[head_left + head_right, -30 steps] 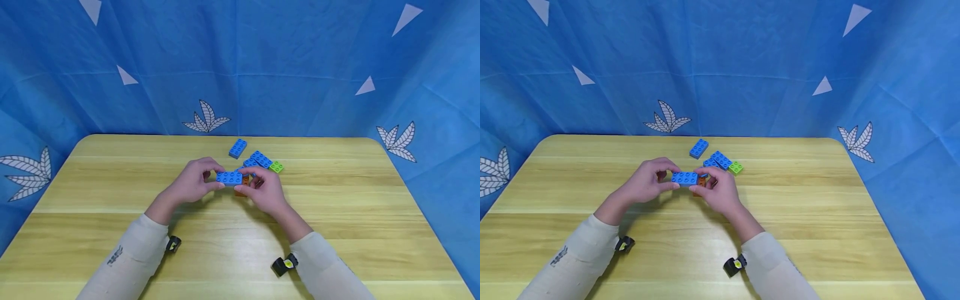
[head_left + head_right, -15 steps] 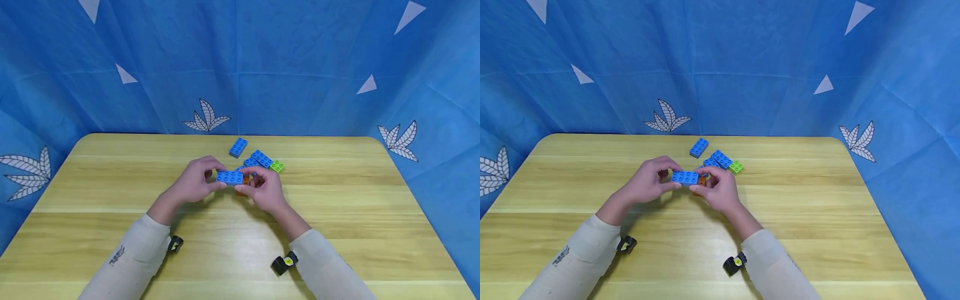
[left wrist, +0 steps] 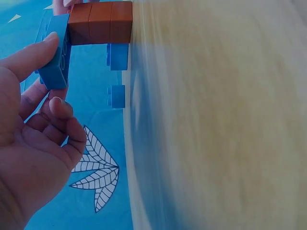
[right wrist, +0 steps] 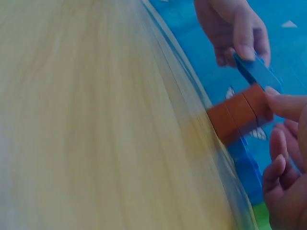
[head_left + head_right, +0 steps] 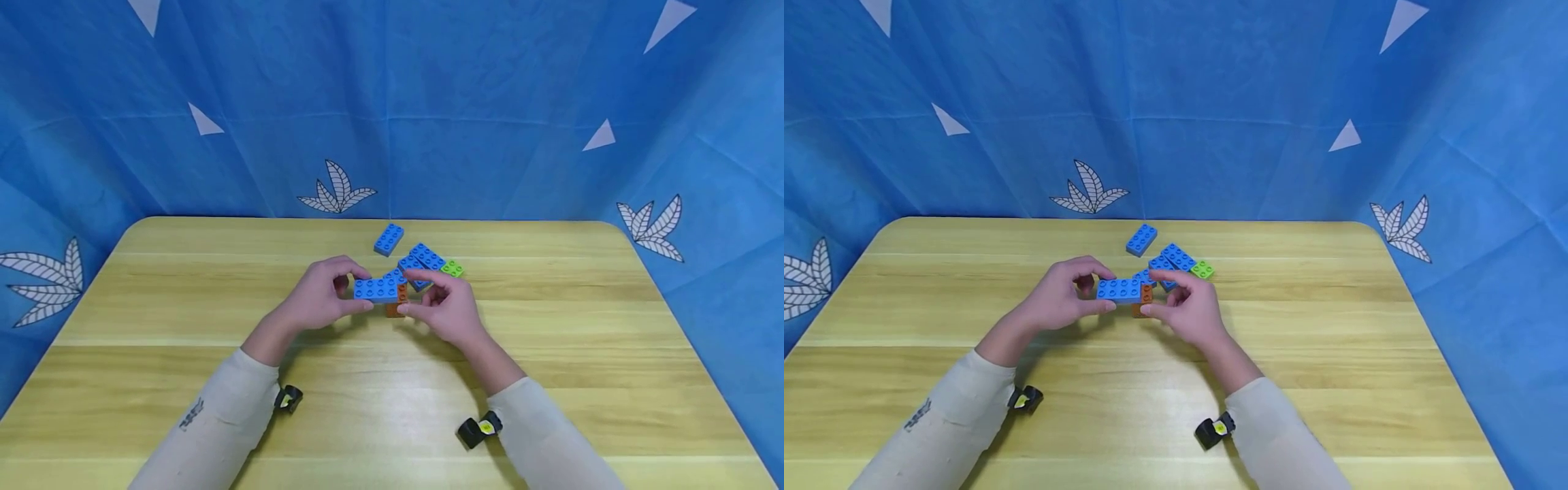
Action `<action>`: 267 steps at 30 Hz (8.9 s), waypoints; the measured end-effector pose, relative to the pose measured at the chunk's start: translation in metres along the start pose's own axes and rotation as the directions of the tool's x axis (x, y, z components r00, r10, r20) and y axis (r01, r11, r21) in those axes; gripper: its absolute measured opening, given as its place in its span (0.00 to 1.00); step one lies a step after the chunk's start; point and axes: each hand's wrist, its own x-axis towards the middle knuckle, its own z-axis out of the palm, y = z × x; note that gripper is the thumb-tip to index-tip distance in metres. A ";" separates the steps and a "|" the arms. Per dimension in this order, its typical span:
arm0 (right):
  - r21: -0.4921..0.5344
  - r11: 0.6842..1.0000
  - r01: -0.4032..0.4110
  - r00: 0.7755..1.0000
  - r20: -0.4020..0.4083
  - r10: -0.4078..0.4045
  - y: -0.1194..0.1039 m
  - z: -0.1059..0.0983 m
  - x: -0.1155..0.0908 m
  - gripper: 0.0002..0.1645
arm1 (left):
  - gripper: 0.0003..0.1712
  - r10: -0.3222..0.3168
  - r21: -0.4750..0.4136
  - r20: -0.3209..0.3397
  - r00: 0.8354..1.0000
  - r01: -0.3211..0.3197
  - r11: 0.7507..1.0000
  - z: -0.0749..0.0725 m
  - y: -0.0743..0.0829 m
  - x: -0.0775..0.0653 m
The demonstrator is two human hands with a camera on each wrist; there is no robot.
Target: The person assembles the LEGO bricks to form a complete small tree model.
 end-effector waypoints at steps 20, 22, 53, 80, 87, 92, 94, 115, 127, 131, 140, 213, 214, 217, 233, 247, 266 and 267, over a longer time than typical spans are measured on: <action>-0.483 0.819 -0.310 0.935 -0.309 0.172 0.012 -0.001 0.004 0.33 | 0.21 -0.020 -0.013 -0.015 1.000 0.020 1.000 0.000 0.001 -0.001; -0.494 0.809 -0.320 0.932 -0.319 0.173 0.013 0.001 0.006 0.34 | 0.21 -0.022 -0.013 -0.018 1.000 0.022 1.000 0.000 0.002 -0.001; 0.000 0.996 -0.087 0.964 -0.253 0.085 -0.003 -0.018 -0.013 0.21 | 0.21 -0.007 -0.020 -0.031 0.999 0.007 1.000 -0.002 0.004 0.000; 0.053 0.999 0.000 0.998 -0.059 0.003 -0.013 -0.028 -0.019 0.23 | 0.25 0.024 0.001 0.007 1.000 -0.024 1.000 0.008 0.015 0.015; 0.056 0.998 0.015 0.998 -0.058 -0.011 0.001 -0.029 -0.017 0.23 | 0.25 0.051 -0.023 0.041 0.998 -0.050 0.999 0.023 0.025 0.027; 0.044 0.999 0.011 0.998 -0.060 -0.008 0.001 -0.029 -0.017 0.22 | 0.22 0.047 -0.025 0.026 0.999 -0.046 0.999 0.026 0.027 0.028; 0.043 0.999 0.001 0.998 -0.057 0.002 0.000 -0.029 -0.017 0.22 | 0.20 0.044 -0.031 0.023 0.999 -0.043 0.999 0.027 0.027 0.028; 0.119 0.991 -0.055 0.997 -0.055 0.062 0.005 -0.029 -0.016 0.22 | 0.21 -0.083 0.037 0.045 0.996 0.081 0.996 0.030 0.030 0.032; 0.240 0.968 -0.077 0.989 -0.104 0.104 0.016 -0.026 -0.016 0.23 | 0.24 -0.114 0.057 0.045 0.992 0.112 0.992 0.030 0.033 0.029; 0.250 0.965 -0.082 0.988 -0.110 0.112 0.018 -0.026 -0.015 0.22 | 0.25 -0.113 0.041 0.044 0.993 0.111 0.993 0.030 0.031 0.029; 0.271 0.959 -0.075 0.984 -0.134 0.115 0.020 -0.027 -0.014 0.22 | 0.23 -0.167 0.060 0.045 0.985 0.165 0.985 0.030 0.037 0.036; 0.316 0.948 -0.042 0.985 -0.147 0.093 0.023 -0.025 -0.015 0.22 | 0.22 -0.421 0.167 -0.111 0.900 0.434 0.885 0.020 -0.030 0.094; 0.316 0.948 -0.045 0.984 -0.149 0.096 0.022 -0.025 -0.015 0.22 | 0.22 -0.419 0.164 -0.111 0.901 0.433 0.886 0.019 -0.030 0.093; 0.315 0.948 -0.051 0.983 -0.152 0.103 0.022 -0.025 -0.015 0.22 | 0.21 -0.412 0.158 -0.114 0.904 0.426 0.891 0.015 -0.033 0.087; 0.350 0.936 -0.025 0.985 -0.154 0.084 0.025 -0.024 -0.015 0.22 | 0.18 -0.327 -0.076 -0.156 0.932 0.319 0.945 -0.010 -0.023 0.040; 0.331 0.943 -0.037 0.984 -0.155 0.093 0.020 -0.024 -0.016 0.22 | 0.16 -0.125 -0.135 -0.115 0.986 0.109 0.985 -0.022 0.015 0.009; 0.345 0.938 -0.043 0.982 -0.157 0.102 0.019 -0.024 -0.017 0.22 | 0.17 0.010 -0.040 -0.009 1.000 -0.011 0.999 -0.013 0.022 0.007; 0.346 0.937 -0.046 0.982 -0.155 0.105 0.019 -0.024 -0.017 0.22 | 0.17 0.010 -0.038 -0.004 1.000 -0.010 0.999 -0.013 0.022 0.007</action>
